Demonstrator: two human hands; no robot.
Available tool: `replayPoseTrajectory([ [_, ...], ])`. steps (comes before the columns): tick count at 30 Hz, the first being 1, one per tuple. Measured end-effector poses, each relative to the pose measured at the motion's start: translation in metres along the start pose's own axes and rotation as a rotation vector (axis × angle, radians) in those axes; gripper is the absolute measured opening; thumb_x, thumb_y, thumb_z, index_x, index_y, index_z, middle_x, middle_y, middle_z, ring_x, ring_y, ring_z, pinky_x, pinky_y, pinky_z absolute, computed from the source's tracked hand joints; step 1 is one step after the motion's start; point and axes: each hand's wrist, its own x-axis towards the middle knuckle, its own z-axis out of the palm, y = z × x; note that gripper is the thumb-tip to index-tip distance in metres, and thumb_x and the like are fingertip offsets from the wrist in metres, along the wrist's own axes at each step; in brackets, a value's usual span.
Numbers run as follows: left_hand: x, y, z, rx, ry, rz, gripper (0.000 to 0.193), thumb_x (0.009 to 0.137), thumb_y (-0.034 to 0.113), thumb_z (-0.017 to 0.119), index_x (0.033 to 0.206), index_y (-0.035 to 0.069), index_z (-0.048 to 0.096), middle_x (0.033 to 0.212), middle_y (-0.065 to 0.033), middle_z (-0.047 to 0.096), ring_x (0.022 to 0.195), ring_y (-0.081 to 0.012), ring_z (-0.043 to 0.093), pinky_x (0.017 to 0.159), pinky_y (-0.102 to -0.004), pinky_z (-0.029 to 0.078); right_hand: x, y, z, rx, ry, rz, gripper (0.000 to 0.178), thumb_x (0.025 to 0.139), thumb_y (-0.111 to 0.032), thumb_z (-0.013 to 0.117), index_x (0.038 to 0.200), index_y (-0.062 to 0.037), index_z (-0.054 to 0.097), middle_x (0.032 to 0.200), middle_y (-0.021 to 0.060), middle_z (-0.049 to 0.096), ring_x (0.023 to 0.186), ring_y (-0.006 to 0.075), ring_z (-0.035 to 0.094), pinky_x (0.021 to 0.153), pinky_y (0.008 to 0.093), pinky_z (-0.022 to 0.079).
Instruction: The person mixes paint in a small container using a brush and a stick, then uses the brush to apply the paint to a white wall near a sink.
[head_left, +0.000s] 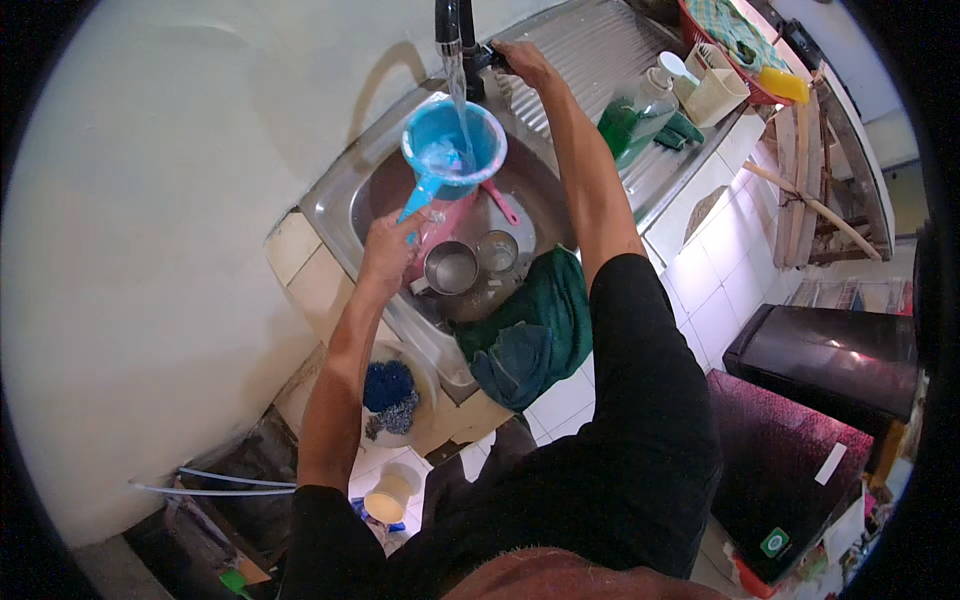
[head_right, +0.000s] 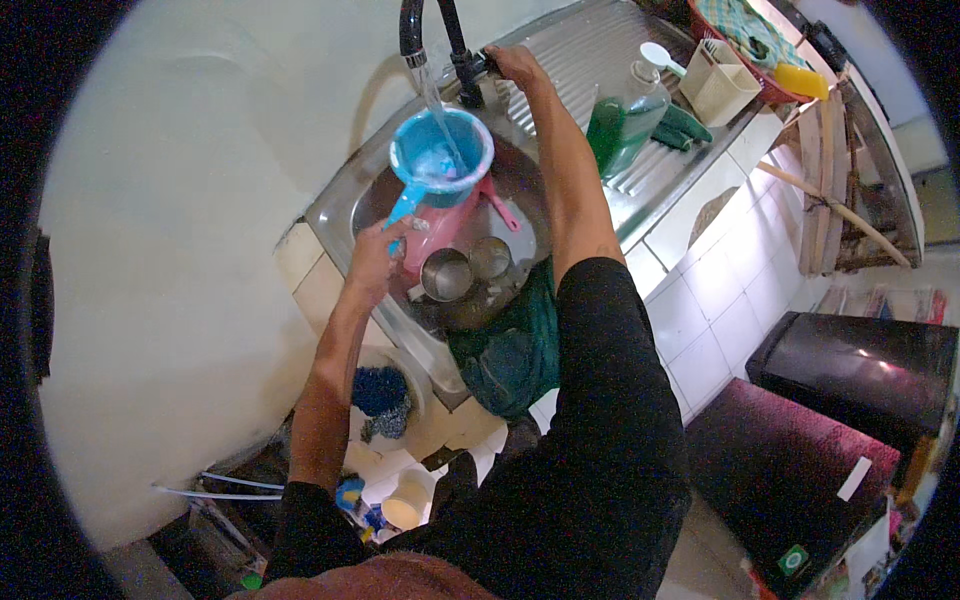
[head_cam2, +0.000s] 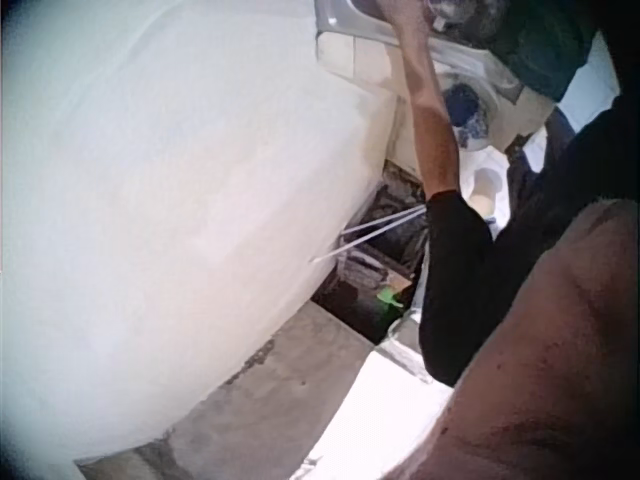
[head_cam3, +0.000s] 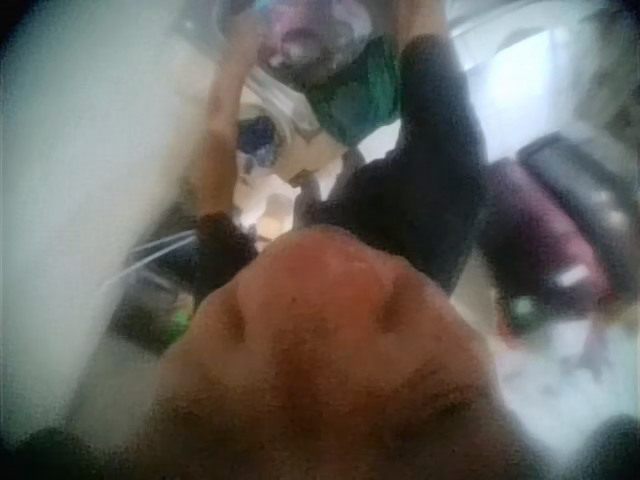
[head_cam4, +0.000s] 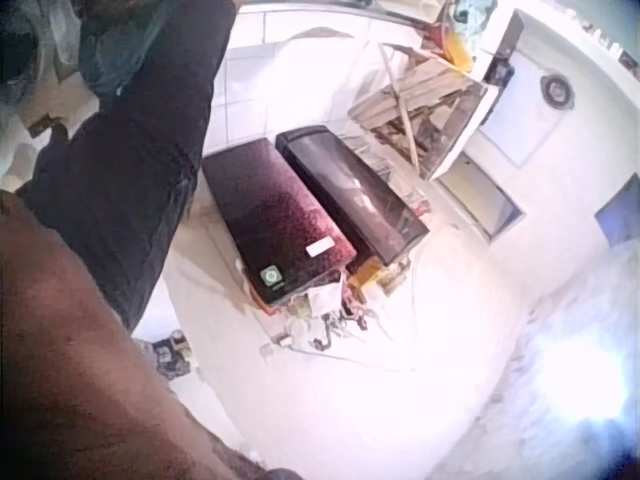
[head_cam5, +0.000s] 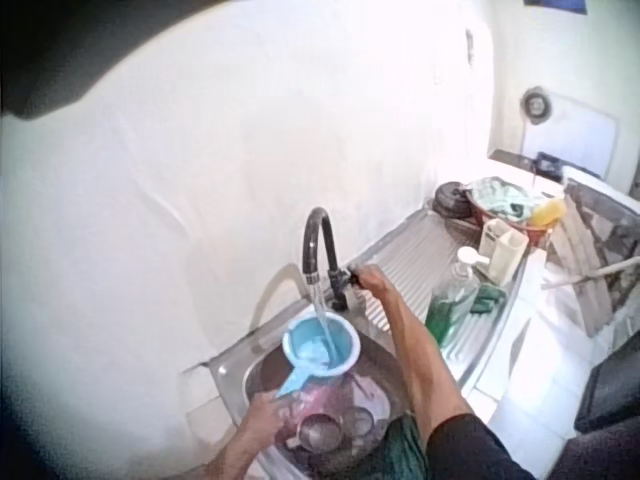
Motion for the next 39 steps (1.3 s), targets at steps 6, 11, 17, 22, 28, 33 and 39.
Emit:
replayPoseTrajectory([
  [6,-0.011,0.016,0.009,0.005,-0.051,0.024,0.022,0.088,0.028,0.065,0.088,0.007,0.066,0.055,0.0063,0.044,0.043,-0.0033,0.033,0.041,-0.0226,0.023,-0.005,0.001,0.003,0.204,0.032,0.08,0.043,0.092,-0.04,0.056,0.072,-0.0026,0.063,0.063,0.0017,0.052,0.055,0.0123,0.046,0.053,0.03,0.042],
  [11,-0.011,0.013,0.009,0.021,-0.014,0.009,0.022,0.088,0.028,0.065,0.088,0.006,0.066,0.055,0.0067,0.045,0.044,-0.0027,0.034,0.042,-0.0222,0.023,0.006,-0.003,0.011,0.183,0.002,0.114,0.044,0.091,-0.04,0.056,0.076,0.0004,0.065,0.065,0.0039,0.056,0.056,0.0138,0.049,0.053,0.0322,0.042],
  [17,-0.012,0.009,0.008,0.063,-0.078,0.039,0.026,0.09,0.031,0.061,0.094,0.006,0.067,0.055,0.0056,0.045,0.043,-0.0045,0.038,0.039,-0.0233,0.03,0.009,0.007,0.002,0.082,-0.006,0.039,0.041,0.094,-0.039,0.052,0.077,-0.0039,0.064,0.064,0.0014,0.054,0.055,0.0114,0.048,0.05,0.0295,0.041],
  [22,-0.005,0.001,-0.001,-0.111,-0.109,0.018,0.024,0.092,0.03,0.059,0.093,0.007,0.066,0.056,0.006,0.046,0.042,-0.003,0.036,0.038,-0.0218,0.026,0.005,-0.004,0.012,0.116,0.038,0.121,0.044,0.094,-0.041,0.053,0.071,-0.0045,0.063,0.062,0.0014,0.052,0.052,0.0111,0.044,0.047,0.0298,0.036],
  [28,-0.01,0.003,0.018,-0.103,-0.118,-0.039,0.026,0.089,0.033,0.063,0.083,0.008,0.059,0.053,0.0059,0.045,0.038,-0.0028,0.033,0.036,-0.0202,0.021,0.003,0.002,0.004,0.08,-0.007,0.005,0.046,0.093,-0.042,0.055,0.069,-0.0039,0.062,0.06,0.0014,0.051,0.051,0.0111,0.043,0.047,0.03,0.035],
  [33,-0.009,0.002,0.008,-0.173,-0.153,-0.059,0.026,0.089,0.034,0.063,0.082,0.009,0.058,0.053,0.0061,0.044,0.038,-0.002,0.032,0.036,-0.0202,0.021,0.007,0.002,0.002,0.051,0.021,0.042,0.047,0.092,-0.044,0.056,0.068,-0.004,0.062,0.059,0.0012,0.05,0.051,0.0114,0.043,0.047,0.0299,0.036],
  [39,-0.01,-0.008,0.002,-0.111,-0.151,-0.081,0.027,0.089,0.035,0.063,0.08,0.01,0.058,0.053,0.0063,0.043,0.039,-0.002,0.032,0.036,-0.0201,0.021,0.003,-0.005,0.014,0.085,-0.027,0.08,0.059,0.088,-0.048,0.055,0.071,0.0075,0.063,0.062,0.0155,0.059,0.061,0.0229,0.055,0.063,0.0407,0.046],
])
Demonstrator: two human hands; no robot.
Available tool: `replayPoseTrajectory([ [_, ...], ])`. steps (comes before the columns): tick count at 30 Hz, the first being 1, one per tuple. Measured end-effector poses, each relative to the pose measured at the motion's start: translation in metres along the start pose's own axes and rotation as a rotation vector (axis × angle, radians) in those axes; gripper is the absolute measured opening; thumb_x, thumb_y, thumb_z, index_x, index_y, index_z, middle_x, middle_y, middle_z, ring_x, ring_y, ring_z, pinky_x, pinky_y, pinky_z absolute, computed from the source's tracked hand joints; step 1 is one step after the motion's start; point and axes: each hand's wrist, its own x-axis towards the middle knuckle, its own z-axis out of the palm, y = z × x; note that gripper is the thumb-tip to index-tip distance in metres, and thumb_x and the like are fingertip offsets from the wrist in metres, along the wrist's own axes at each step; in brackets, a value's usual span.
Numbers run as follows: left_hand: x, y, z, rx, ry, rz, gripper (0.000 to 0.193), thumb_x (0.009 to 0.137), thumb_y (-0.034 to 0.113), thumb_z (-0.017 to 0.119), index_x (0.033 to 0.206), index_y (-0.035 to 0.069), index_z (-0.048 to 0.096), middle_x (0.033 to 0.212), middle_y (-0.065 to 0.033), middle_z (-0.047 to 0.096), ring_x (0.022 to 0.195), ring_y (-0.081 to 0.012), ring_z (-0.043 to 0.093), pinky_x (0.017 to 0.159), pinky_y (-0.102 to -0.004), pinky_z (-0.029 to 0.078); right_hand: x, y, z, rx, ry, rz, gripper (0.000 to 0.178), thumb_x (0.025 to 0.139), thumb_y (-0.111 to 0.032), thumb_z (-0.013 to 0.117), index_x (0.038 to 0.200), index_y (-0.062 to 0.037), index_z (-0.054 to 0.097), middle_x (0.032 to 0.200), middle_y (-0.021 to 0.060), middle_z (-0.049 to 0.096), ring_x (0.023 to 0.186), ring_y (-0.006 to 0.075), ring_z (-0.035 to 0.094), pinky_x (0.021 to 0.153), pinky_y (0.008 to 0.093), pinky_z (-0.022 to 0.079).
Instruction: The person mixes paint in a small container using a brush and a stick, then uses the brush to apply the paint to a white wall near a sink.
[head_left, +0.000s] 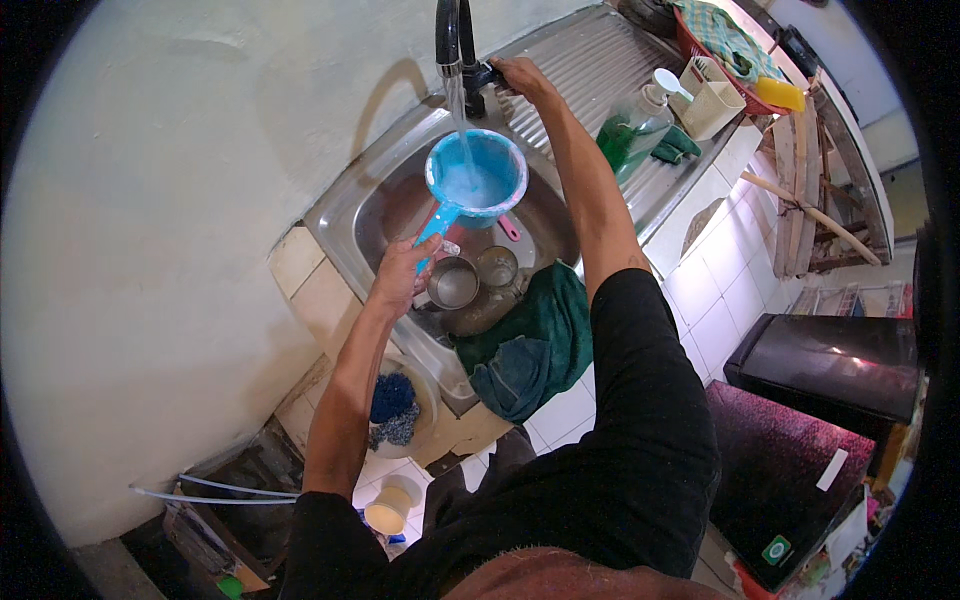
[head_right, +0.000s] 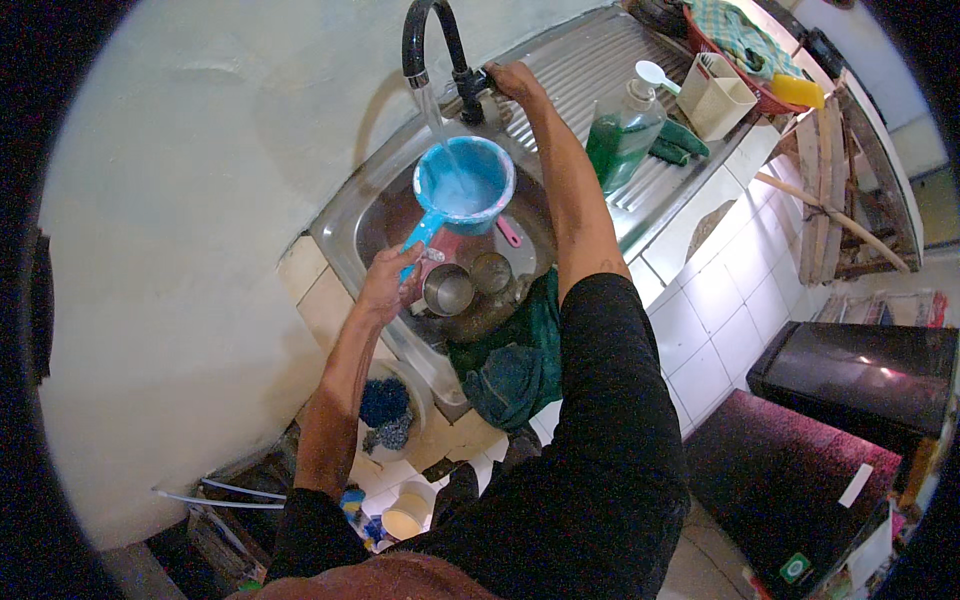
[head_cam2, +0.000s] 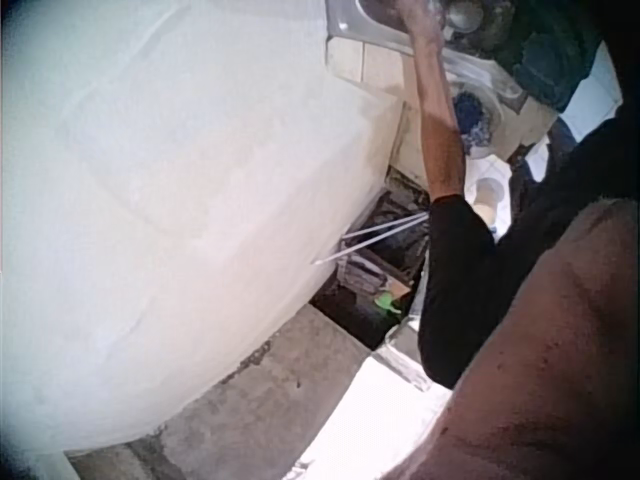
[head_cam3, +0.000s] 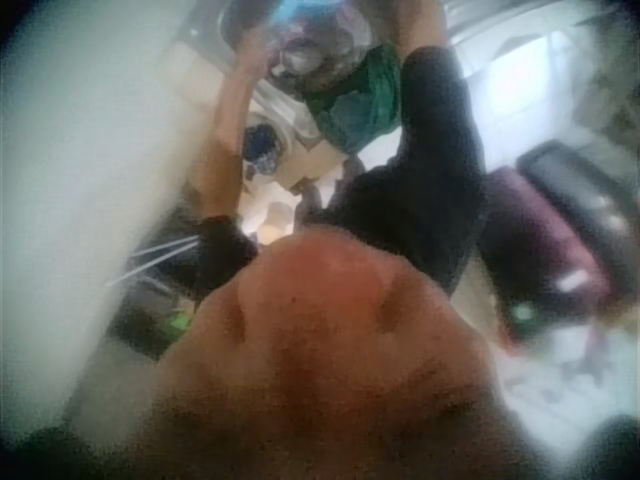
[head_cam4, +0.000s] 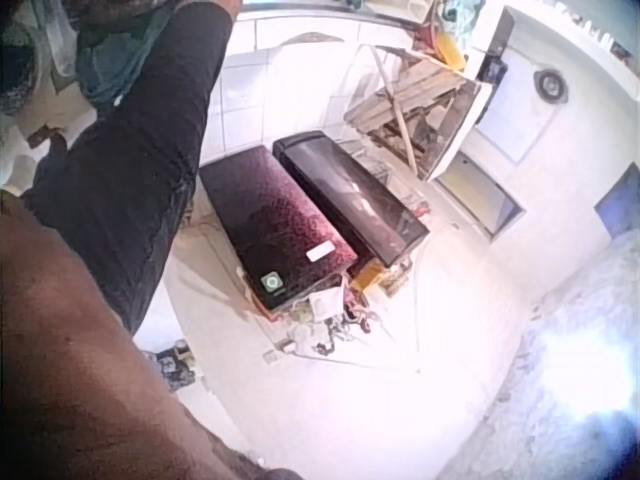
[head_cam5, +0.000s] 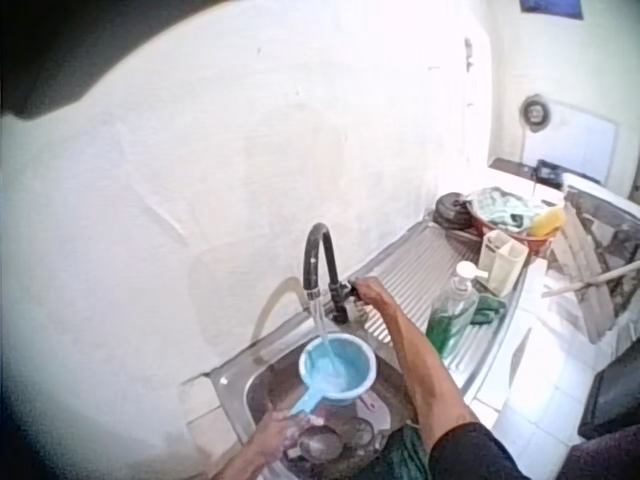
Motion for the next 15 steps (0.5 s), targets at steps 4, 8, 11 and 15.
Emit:
replayPoseTrajectory([
  [4,0.015,-0.005,0.0,0.082,0.031,0.144,0.028,0.088,0.035,0.065,0.079,0.008,0.063,0.053,0.0053,0.045,0.04,-0.0035,0.035,0.037,-0.0222,0.023,-0.001,-0.004,-0.015,-0.154,0.052,-0.088,0.059,0.089,-0.048,0.053,0.072,0.0076,0.064,0.065,0.0182,0.061,0.065,0.0256,0.06,0.066,0.0418,0.048],
  [8,0.008,0.015,0.016,0.426,0.092,0.2,0.028,0.089,0.032,0.062,0.086,0.005,0.07,0.062,0.0011,0.058,0.056,-0.0054,0.048,0.052,-0.0259,0.038,-0.018,-0.007,-0.028,-0.241,0.115,-0.001,0.062,0.088,-0.054,0.053,0.071,0.0042,0.064,0.068,0.0173,0.059,0.07,0.029,0.057,0.064,0.0417,0.043],
  [11,-0.007,0.02,0.014,0.713,0.297,0.376,0.032,0.084,0.034,0.065,0.075,0.003,0.067,0.057,-0.0064,0.058,0.054,-0.02,0.057,0.053,-0.038,0.042,-0.049,-0.025,0.004,-0.351,0.105,0.065,0.072,0.085,-0.06,0.05,0.079,0.0092,0.067,0.086,0.0318,0.064,0.093,0.0462,0.061,0.084,0.0492,0.045],
  [15,-0.01,0.031,0.046,1.151,0.407,0.374,0.033,0.083,0.037,0.061,0.083,0.005,0.069,0.075,-0.0214,0.064,0.071,-0.038,0.063,0.066,-0.0471,0.047,-0.075,-0.007,-0.018,-0.432,0.421,-0.008,0.065,0.086,-0.056,0.051,0.071,0.0058,0.061,0.066,0.0197,0.061,0.063,0.0319,0.062,0.062,0.0436,0.048],
])
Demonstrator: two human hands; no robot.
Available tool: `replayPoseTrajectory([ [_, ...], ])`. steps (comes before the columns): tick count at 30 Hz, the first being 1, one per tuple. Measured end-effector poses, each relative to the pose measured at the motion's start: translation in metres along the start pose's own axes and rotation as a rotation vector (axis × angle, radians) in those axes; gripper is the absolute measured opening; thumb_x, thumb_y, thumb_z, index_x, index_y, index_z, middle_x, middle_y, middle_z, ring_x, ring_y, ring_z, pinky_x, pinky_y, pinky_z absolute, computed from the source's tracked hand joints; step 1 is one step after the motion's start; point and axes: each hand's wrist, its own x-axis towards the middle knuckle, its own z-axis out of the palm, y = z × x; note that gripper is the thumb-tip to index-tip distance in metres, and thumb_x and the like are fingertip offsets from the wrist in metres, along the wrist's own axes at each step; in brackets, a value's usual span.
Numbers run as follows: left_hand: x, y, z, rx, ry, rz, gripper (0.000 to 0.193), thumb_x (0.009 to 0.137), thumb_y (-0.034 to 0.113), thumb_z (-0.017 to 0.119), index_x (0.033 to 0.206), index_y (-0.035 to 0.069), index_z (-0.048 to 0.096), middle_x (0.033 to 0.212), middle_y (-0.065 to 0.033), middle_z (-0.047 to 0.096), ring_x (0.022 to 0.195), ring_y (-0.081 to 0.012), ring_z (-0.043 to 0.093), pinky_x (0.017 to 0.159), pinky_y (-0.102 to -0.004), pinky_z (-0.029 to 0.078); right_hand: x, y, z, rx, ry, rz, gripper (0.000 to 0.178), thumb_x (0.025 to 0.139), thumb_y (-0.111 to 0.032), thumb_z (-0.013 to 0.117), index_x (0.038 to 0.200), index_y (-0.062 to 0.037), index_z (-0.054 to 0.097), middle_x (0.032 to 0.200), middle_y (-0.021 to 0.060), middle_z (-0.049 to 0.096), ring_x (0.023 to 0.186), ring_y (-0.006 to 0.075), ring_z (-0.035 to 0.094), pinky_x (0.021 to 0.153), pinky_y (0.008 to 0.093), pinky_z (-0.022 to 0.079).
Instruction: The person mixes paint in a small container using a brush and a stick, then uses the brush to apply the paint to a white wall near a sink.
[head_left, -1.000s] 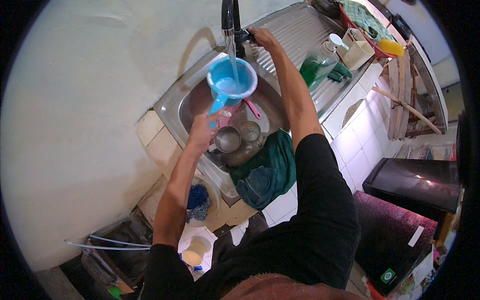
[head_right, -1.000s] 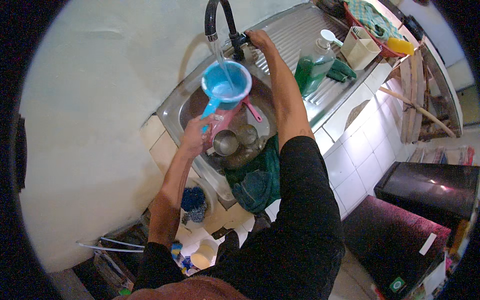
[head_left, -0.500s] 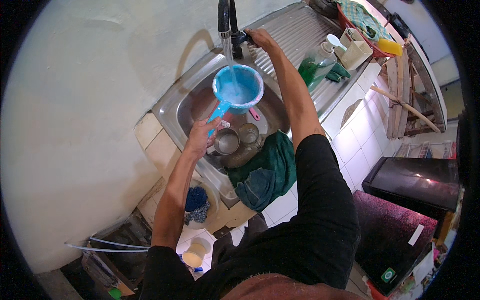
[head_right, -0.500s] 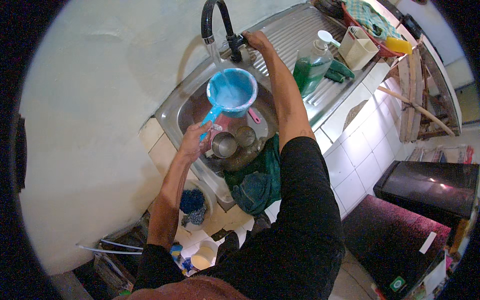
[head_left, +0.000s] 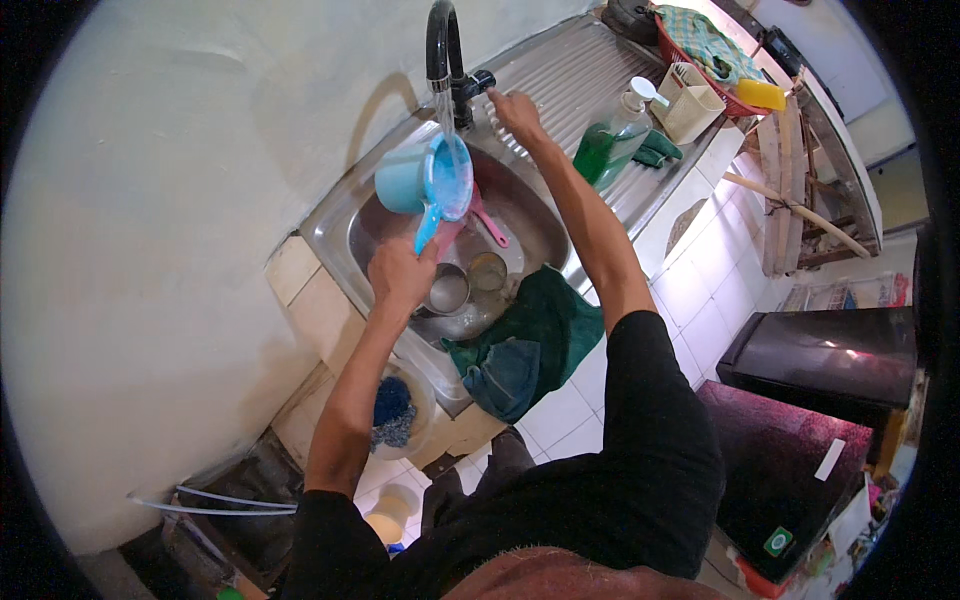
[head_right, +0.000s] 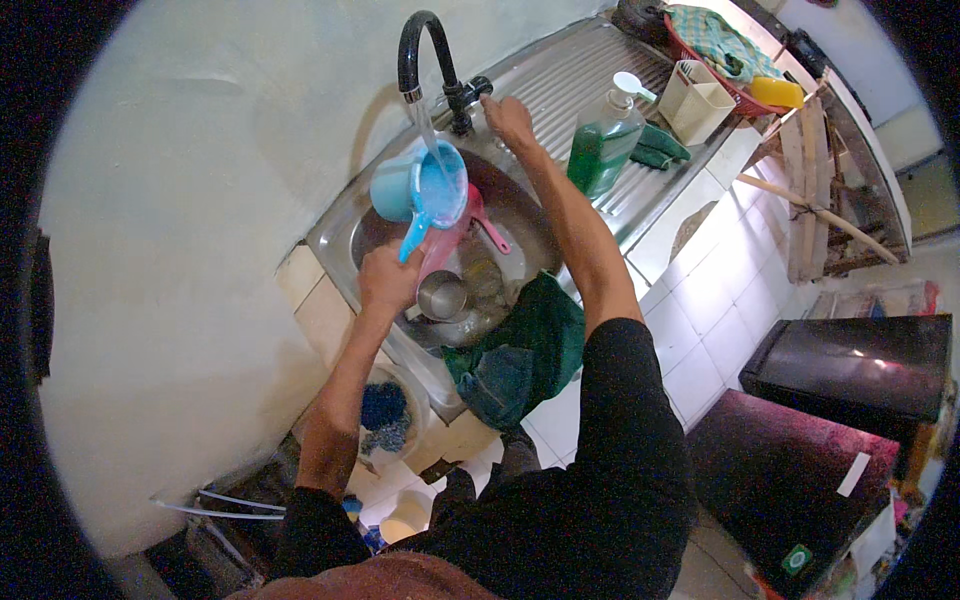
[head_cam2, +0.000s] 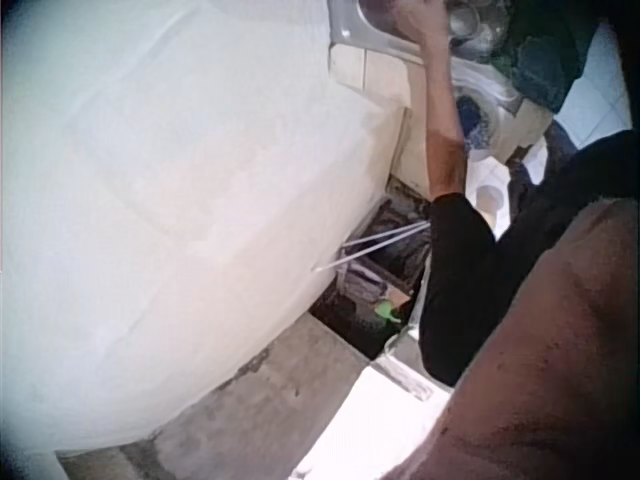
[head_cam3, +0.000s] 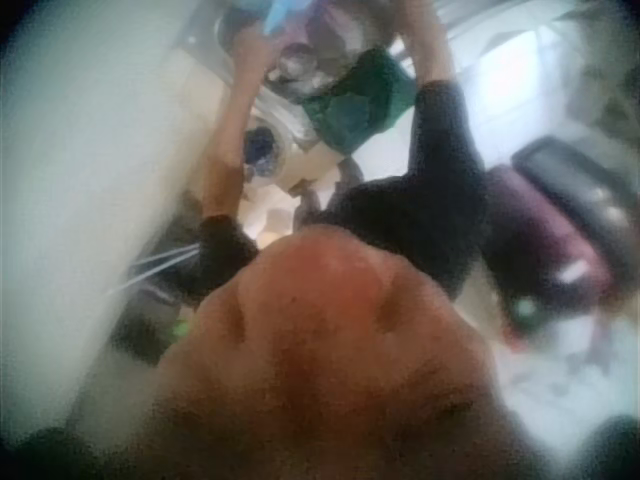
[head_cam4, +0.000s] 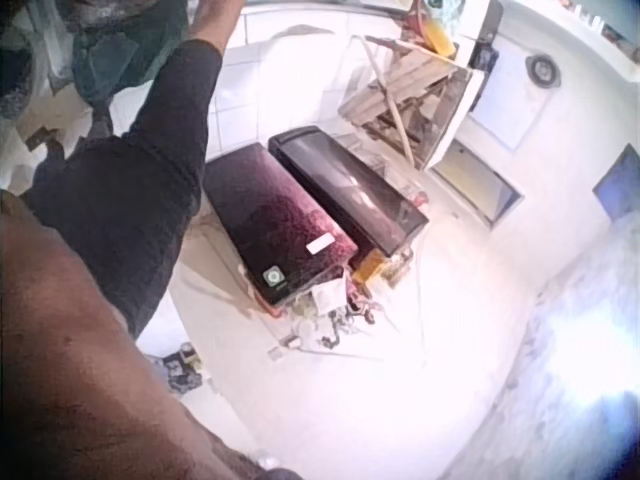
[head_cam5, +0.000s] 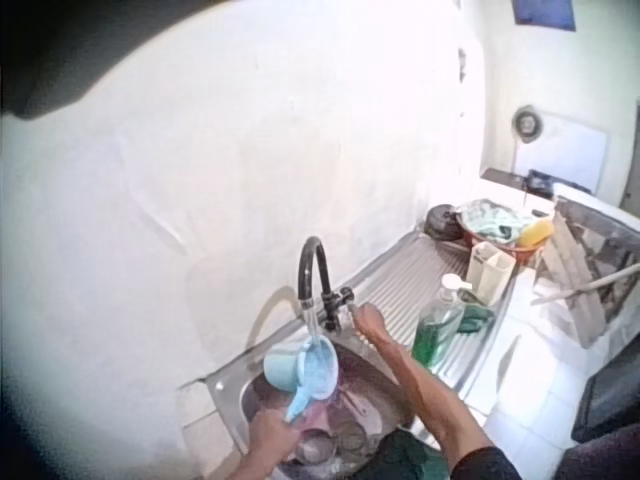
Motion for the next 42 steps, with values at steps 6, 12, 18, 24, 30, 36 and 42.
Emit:
replayPoseTrajectory([
  [6,-0.014,0.003,-0.002,0.15,0.087,-0.009,0.031,0.082,0.036,0.06,0.081,0.006,0.068,0.079,-0.0232,0.064,0.077,-0.0421,0.063,0.069,-0.0511,0.048,-0.042,-0.011,0.012,0.145,-0.146,0.007,0.051,0.085,-0.047,0.056,0.078,0.0036,0.062,0.066,0.0145,0.062,0.058,0.0236,0.061,0.055,0.0364,0.048],
  [12,-0.015,0.002,0.002,0.212,0.136,0.053,0.03,0.082,0.035,0.06,0.08,0.006,0.068,0.074,-0.0232,0.064,0.072,-0.0426,0.063,0.066,-0.0504,0.049,-0.02,0.007,0.013,0.132,-0.078,0.028,0.05,0.084,-0.045,0.057,0.081,0.0046,0.064,0.069,0.0169,0.064,0.063,0.0255,0.065,0.059,0.0368,0.049],
  [18,-0.011,-0.009,-0.001,0.283,0.237,0.137,0.023,0.081,0.025,0.061,0.076,0.004,0.064,0.071,-0.0217,0.065,0.065,-0.0395,0.064,0.061,-0.0495,0.05,0.021,-0.003,0.025,0.071,-0.032,-0.024,0.058,0.085,-0.049,0.056,0.083,0.0076,0.064,0.072,0.0214,0.065,0.07,0.0328,0.067,0.064,0.0415,0.05],
  [24,-0.008,-0.023,-0.015,0.2,0.235,0.055,0.028,0.084,0.029,0.061,0.076,0.003,0.064,0.068,-0.0213,0.063,0.063,-0.0373,0.063,0.06,-0.0465,0.048,0.065,-0.012,0.042,0.194,-0.195,0.025,0.073,0.088,-0.063,0.039,0.078,0.0033,0.067,0.069,0.0206,0.065,0.073,0.0364,0.066,0.068,0.0418,0.05],
  [30,-0.003,-0.052,-0.028,-0.406,-0.012,-0.09,0.033,0.085,0.033,0.064,0.076,0.002,0.066,0.055,-0.0068,0.053,0.051,-0.0165,0.047,0.051,-0.035,0.037,0.076,-0.015,0.049,0.013,-0.303,-0.053,0.068,0.088,-0.061,0.043,0.07,0.0012,0.064,0.063,0.0178,0.06,0.064,0.0329,0.062,0.062,0.0442,0.047],
  [36,0.011,-0.059,-0.01,-0.73,-0.212,-0.231,0.03,0.086,0.033,0.066,0.077,0.004,0.068,0.058,0.0043,0.05,0.052,-0.0063,0.041,0.047,-0.027,0.03,0.073,-0.021,0.035,0.134,-0.429,-0.062,0.059,0.086,-0.055,0.049,0.063,-0.0016,0.059,0.052,0.0099,0.052,0.046,0.0222,0.051,0.045,0.0383,0.04],
  [42,0.011,-0.061,-0.003,-1.0,-0.25,-0.277,0.023,0.088,0.028,0.066,0.08,0.007,0.067,0.061,0.0065,0.05,0.052,-0.0029,0.039,0.047,-0.0228,0.028,0.068,-0.026,0.035,0.263,-0.439,0.092,0.05,0.089,-0.052,0.05,0.057,-0.0133,0.05,0.046,-0.0019,0.04,0.037,0.01,0.036,0.035,0.0285,0.025],
])
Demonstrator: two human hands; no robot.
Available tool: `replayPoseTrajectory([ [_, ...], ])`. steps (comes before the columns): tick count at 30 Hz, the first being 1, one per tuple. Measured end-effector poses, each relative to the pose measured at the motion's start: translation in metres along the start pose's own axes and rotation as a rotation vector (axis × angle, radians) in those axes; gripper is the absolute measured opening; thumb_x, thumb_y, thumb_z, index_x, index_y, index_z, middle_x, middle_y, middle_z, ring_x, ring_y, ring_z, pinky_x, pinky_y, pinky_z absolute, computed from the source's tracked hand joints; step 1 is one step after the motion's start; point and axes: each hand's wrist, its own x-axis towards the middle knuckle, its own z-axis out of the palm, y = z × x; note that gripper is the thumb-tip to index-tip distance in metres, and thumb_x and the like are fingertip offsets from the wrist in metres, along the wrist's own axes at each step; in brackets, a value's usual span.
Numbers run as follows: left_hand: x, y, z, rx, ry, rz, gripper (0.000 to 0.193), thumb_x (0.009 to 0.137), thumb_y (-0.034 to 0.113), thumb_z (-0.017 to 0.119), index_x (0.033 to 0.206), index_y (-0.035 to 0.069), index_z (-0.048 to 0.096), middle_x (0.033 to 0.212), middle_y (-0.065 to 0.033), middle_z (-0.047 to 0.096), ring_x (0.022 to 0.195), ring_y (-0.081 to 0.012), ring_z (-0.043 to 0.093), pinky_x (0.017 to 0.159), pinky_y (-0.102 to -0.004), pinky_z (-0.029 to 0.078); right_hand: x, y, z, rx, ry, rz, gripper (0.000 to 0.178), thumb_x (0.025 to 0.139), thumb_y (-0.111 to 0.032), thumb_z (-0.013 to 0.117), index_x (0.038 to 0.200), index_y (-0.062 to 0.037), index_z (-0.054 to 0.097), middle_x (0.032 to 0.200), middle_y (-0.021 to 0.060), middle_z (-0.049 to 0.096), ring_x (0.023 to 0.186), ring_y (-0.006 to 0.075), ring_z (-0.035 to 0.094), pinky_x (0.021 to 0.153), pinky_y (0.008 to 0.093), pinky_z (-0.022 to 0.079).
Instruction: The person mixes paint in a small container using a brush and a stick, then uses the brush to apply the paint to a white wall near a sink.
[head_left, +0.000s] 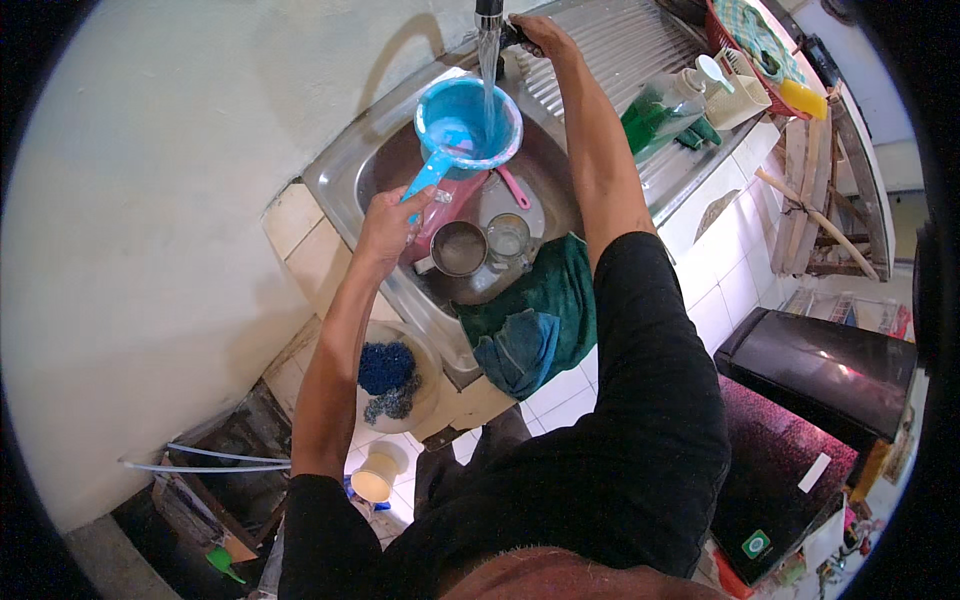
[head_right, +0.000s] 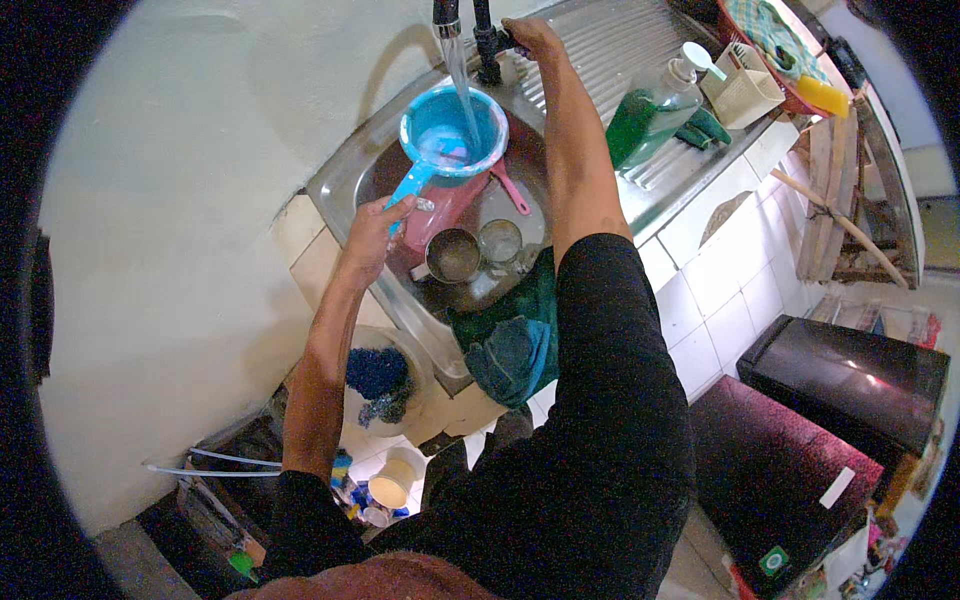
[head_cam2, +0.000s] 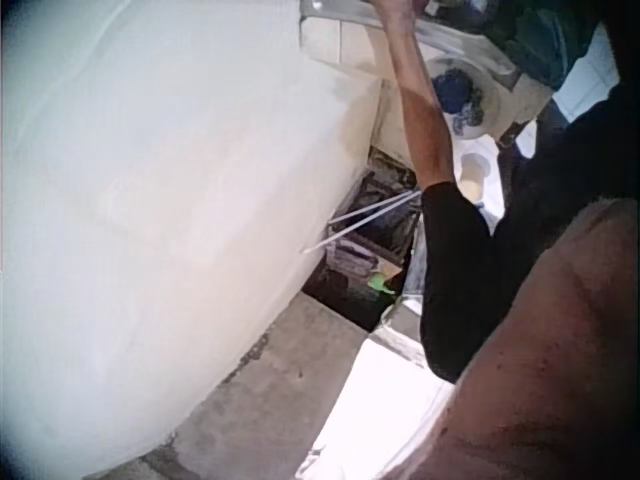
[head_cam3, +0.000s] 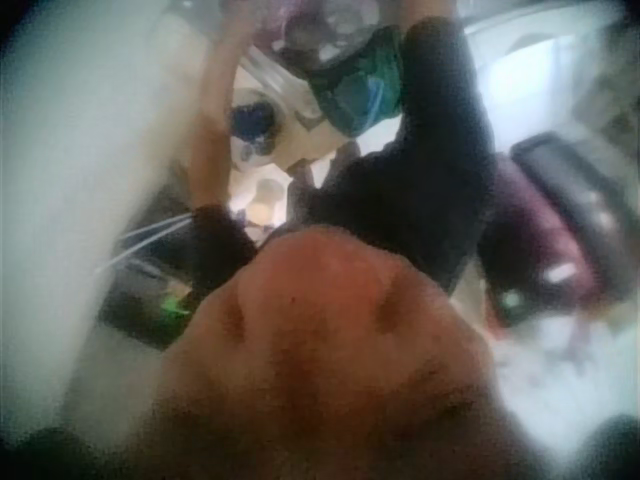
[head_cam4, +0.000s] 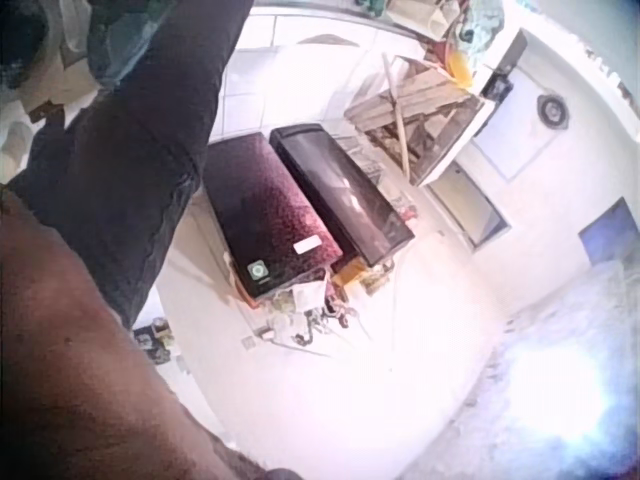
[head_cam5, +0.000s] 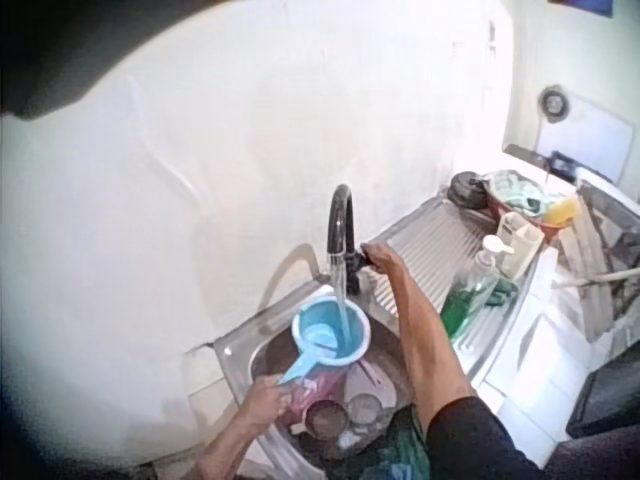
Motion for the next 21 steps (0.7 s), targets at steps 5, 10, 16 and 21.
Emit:
replayPoseTrajectory([
  [5,-0.003,0.01,0.006,0.005,-0.019,-0.043,0.022,0.088,0.027,0.065,0.076,0.009,0.064,0.059,0.0057,0.048,0.049,-0.003,0.038,0.045,-0.0222,0.026,0.004,0.001,-0.005,0.055,-0.028,0.004,0.05,0.087,-0.05,0.052,0.057,-0.0094,0.05,0.049,0.0015,0.043,0.04,0.0132,0.039,0.037,0.0322,0.029],
  [10,-0.002,0.005,0.005,-0.014,-0.002,-0.062,0.023,0.089,0.028,0.064,0.076,0.009,0.063,0.057,0.006,0.048,0.048,-0.0029,0.037,0.044,-0.0222,0.026,0.006,0.006,0.002,0.111,0.01,0.078,0.053,0.084,-0.054,0.053,0.065,-0.005,0.056,0.054,0.0058,0.049,0.045,0.0175,0.046,0.04,0.0354,0.036],
  [16,-0.005,0.004,0.007,-0.017,-0.026,-0.075,0.024,0.088,0.03,0.065,0.084,0.007,0.068,0.057,0.0077,0.047,0.046,-0.0018,0.035,0.042,-0.0219,0.023,-0.004,0.006,0.0,0.008,0.024,0.017,0.057,0.087,-0.056,0.043,0.073,-0.0029,0.058,0.058,0.0072,0.049,0.049,0.0195,0.047,0.045,0.0363,0.04],
  [21,-0.002,-0.004,0.007,0.033,-0.058,-0.067,0.029,0.09,0.034,0.061,0.094,0.007,0.069,0.054,0.007,0.044,0.043,-0.003,0.034,0.04,-0.0215,0.023,-0.006,0.004,-0.004,0.259,0.066,0.005,0.042,0.092,-0.041,0.04,0.068,-0.008,0.052,0.057,0.0022,0.045,0.047,0.0142,0.04,0.042,0.0322,0.033],
])
